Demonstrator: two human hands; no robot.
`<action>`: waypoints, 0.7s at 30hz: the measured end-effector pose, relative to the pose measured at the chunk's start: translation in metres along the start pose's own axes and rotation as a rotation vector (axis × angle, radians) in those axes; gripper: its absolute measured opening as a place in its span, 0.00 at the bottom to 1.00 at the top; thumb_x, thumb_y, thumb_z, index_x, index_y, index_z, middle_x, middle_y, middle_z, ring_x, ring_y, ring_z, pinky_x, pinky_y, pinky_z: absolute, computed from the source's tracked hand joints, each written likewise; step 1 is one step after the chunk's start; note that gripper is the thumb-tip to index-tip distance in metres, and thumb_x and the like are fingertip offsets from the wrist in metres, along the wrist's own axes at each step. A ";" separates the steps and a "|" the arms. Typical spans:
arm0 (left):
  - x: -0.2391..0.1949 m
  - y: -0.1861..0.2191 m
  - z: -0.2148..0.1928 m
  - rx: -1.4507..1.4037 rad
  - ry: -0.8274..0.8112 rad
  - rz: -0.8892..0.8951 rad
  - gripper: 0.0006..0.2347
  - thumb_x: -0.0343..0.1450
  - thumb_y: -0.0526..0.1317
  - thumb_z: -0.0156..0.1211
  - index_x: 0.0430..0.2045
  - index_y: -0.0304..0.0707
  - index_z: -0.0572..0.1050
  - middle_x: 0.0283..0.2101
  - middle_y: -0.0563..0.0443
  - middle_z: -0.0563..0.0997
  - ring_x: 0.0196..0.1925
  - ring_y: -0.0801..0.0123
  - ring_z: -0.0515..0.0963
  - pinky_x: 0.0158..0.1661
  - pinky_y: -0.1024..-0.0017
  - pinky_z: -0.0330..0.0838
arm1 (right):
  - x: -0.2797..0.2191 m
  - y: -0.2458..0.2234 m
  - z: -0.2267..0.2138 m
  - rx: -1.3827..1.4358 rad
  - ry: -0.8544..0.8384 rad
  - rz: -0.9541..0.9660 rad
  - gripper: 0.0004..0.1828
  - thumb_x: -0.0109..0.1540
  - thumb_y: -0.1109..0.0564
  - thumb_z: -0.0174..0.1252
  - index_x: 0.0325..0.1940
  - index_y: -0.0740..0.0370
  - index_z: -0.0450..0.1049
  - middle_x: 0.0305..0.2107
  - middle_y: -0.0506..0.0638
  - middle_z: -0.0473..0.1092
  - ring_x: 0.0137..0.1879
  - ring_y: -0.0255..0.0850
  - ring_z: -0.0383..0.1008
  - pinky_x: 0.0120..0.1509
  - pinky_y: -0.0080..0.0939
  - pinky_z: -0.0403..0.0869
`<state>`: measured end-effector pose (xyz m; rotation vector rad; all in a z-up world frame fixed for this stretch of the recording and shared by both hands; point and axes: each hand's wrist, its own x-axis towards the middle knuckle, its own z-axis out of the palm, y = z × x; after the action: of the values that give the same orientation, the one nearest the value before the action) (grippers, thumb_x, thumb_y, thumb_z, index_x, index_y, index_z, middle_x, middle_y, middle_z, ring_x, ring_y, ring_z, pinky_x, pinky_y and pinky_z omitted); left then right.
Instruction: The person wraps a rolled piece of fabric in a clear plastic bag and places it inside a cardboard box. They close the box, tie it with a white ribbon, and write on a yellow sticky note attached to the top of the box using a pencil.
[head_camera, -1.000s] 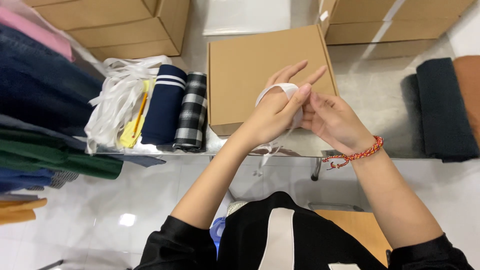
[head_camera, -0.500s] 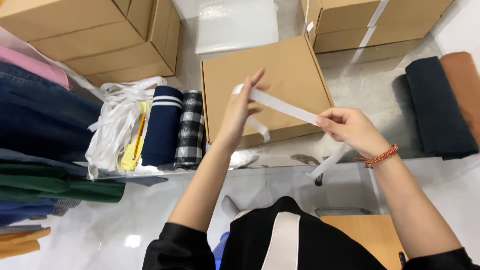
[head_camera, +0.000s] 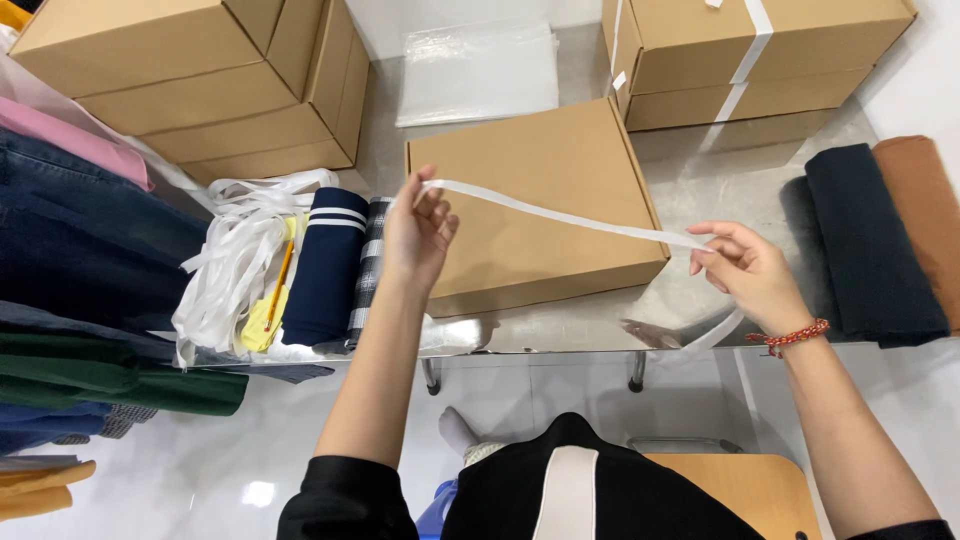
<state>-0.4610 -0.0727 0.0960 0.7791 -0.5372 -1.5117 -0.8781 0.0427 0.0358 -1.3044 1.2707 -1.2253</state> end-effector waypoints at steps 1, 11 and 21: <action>0.003 0.002 -0.002 -0.001 0.000 -0.001 0.09 0.80 0.43 0.54 0.47 0.41 0.79 0.26 0.59 0.78 0.24 0.81 0.73 0.28 0.82 0.70 | 0.001 0.005 -0.007 -0.001 0.000 0.001 0.20 0.69 0.68 0.53 0.65 0.66 0.72 0.30 0.54 0.74 0.25 0.30 0.57 0.27 0.28 0.57; 0.034 0.050 0.005 -0.115 0.151 0.066 0.09 0.74 0.48 0.61 0.39 0.45 0.81 0.46 0.56 0.87 0.43 0.72 0.83 0.44 0.71 0.77 | 0.029 0.059 -0.045 -0.011 0.186 0.198 0.08 0.73 0.61 0.58 0.46 0.70 0.79 0.35 0.56 0.77 0.35 0.39 0.72 0.34 0.36 0.69; 0.191 0.030 0.033 -0.083 -0.171 0.030 0.27 0.75 0.62 0.47 0.48 0.38 0.82 0.51 0.45 0.87 0.67 0.62 0.79 0.68 0.61 0.62 | 0.157 0.075 -0.008 -0.049 0.396 0.323 0.10 0.74 0.58 0.57 0.44 0.68 0.78 0.32 0.53 0.74 0.35 0.39 0.75 0.34 0.38 0.72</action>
<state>-0.4620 -0.2689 0.1105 0.5784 -0.6069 -1.5715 -0.8972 -0.1180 -0.0291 -0.8651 1.7261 -1.2582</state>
